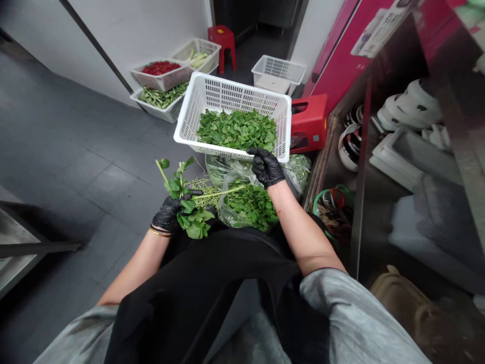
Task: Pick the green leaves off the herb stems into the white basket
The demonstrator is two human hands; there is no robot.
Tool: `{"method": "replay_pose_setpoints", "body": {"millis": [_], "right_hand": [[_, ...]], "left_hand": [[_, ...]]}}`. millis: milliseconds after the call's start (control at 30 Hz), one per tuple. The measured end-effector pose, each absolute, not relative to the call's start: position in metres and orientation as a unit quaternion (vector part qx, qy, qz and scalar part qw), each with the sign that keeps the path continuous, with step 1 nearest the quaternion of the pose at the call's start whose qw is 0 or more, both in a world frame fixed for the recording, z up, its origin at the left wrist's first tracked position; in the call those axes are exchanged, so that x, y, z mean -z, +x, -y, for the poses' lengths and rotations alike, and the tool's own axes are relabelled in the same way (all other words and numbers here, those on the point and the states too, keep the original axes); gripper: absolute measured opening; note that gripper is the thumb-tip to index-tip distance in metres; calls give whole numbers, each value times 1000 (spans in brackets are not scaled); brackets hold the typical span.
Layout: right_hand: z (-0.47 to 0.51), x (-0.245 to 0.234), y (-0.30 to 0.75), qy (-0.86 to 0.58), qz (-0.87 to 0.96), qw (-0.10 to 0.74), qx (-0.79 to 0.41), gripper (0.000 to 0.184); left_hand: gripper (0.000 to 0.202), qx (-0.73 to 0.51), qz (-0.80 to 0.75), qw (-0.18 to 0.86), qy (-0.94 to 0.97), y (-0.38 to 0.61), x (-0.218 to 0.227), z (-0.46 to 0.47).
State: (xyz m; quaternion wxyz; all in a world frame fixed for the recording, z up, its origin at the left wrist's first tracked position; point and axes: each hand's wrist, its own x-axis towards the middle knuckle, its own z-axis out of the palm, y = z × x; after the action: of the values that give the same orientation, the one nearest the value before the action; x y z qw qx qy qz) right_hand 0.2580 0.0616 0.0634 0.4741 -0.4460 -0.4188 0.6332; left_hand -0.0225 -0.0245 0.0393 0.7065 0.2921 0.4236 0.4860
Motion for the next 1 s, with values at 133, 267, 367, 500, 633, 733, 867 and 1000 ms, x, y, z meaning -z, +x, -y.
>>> {"method": "replay_pose_setpoints", "body": {"millis": [133, 267, 367, 500, 633, 733, 867, 1000], "right_hand": [[-45, -33, 219, -482, 432, 353, -676, 35], [-34, -21, 168, -480, 551, 250, -635, 33], [-43, -28, 166, -498, 609, 192, -586, 37], [-53, -38, 187, -460, 661, 176, -565, 31], [-60, -31, 187, -475, 696, 268, -466, 17], [-79, -22, 189, -481, 624, 363, -498, 20], [-107, -12, 210, -526, 479, 447, -543, 33], [-95, -2, 205, -471, 496, 352, -639, 40]], "left_hand": [[58, -519, -383, 711, 281, -5, -42, 17], [78, -498, -383, 698, 345, 11, -34, 12], [79, -472, -407, 705, 339, 10, -28, 10], [64, -442, -401, 741, 307, 6, -26, 4], [44, -497, -435, 712, 237, 6, -23, -11], [35, -530, -469, 677, 199, 2, -18, -17], [34, -523, -466, 699, 148, -10, -14, -16], [15, -540, -446, 711, 64, -11, -10, -15]]}}
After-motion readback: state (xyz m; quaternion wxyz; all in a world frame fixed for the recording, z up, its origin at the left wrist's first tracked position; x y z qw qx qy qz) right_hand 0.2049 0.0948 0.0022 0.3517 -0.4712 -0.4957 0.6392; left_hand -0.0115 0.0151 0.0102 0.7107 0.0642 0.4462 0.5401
